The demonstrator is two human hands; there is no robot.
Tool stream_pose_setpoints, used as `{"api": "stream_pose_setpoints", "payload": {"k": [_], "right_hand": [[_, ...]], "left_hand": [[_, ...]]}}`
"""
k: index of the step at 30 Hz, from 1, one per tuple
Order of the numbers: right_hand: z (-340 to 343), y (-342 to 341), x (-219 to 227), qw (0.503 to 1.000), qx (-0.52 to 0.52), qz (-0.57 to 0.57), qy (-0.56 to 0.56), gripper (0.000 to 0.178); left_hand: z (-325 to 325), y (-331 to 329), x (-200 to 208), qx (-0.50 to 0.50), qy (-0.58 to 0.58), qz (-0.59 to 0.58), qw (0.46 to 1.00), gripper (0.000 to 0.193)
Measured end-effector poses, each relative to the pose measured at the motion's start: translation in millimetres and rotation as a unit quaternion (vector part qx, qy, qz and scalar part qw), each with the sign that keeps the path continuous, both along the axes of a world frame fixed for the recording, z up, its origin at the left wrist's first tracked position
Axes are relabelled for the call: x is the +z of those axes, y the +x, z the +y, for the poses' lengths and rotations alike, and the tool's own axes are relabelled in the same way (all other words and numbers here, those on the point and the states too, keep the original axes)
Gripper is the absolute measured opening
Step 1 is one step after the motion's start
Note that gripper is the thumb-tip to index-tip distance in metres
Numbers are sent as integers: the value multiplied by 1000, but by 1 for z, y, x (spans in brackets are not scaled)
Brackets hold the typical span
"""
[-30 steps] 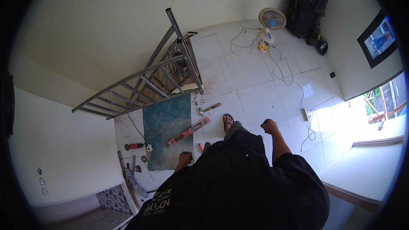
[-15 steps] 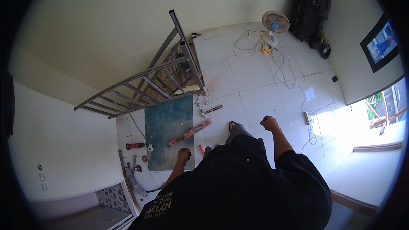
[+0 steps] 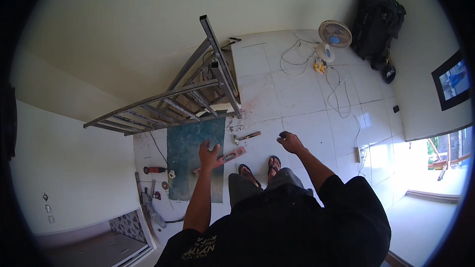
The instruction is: Checking the level and alignment of a metal railing and securing it into place.
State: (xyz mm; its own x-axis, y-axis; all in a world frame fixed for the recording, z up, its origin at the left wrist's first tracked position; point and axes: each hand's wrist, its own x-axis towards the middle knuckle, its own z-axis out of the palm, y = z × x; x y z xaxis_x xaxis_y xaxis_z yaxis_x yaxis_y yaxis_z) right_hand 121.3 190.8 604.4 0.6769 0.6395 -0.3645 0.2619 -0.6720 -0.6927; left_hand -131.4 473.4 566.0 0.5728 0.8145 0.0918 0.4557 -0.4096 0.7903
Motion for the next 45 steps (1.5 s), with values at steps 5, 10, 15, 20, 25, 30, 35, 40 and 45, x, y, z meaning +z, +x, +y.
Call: {"api": "stream_pose_setpoints", "payload": {"k": [5, 10, 15, 20, 25, 30, 35, 40, 45], "right_hand": [[168, 35, 55, 891, -75, 205, 397, 67], [304, 86, 87, 810, -32, 237, 536, 75], [371, 120, 86, 786, 12, 214, 581, 80], [404, 121, 69, 801, 58, 151, 577, 86], [412, 130, 66, 780, 81, 212, 584, 85], [413, 134, 54, 772, 75, 259, 576, 81], [408, 137, 49, 797, 71, 214, 560, 81], [410, 129, 46, 806, 70, 242, 536, 79], [410, 135, 40, 793, 93, 237, 553, 80]], "left_hand": [[65, 119, 77, -83, 127, -99, 983, 73], [123, 215, 79, -163, 72, -118, 977, 85], [144, 260, 69, -272, 45, -216, 937, 64], [162, 263, 30, -232, 63, -162, 957, 46], [158, 269, 17, -184, 62, -183, 964, 44], [150, 274, 4, -110, 81, -142, 980, 41], [146, 272, -1, -107, 29, -90, 990, 36], [150, 264, -2, -103, 23, -68, 992, 36], [149, 268, 17, -138, 35, -50, 989, 38]]}}
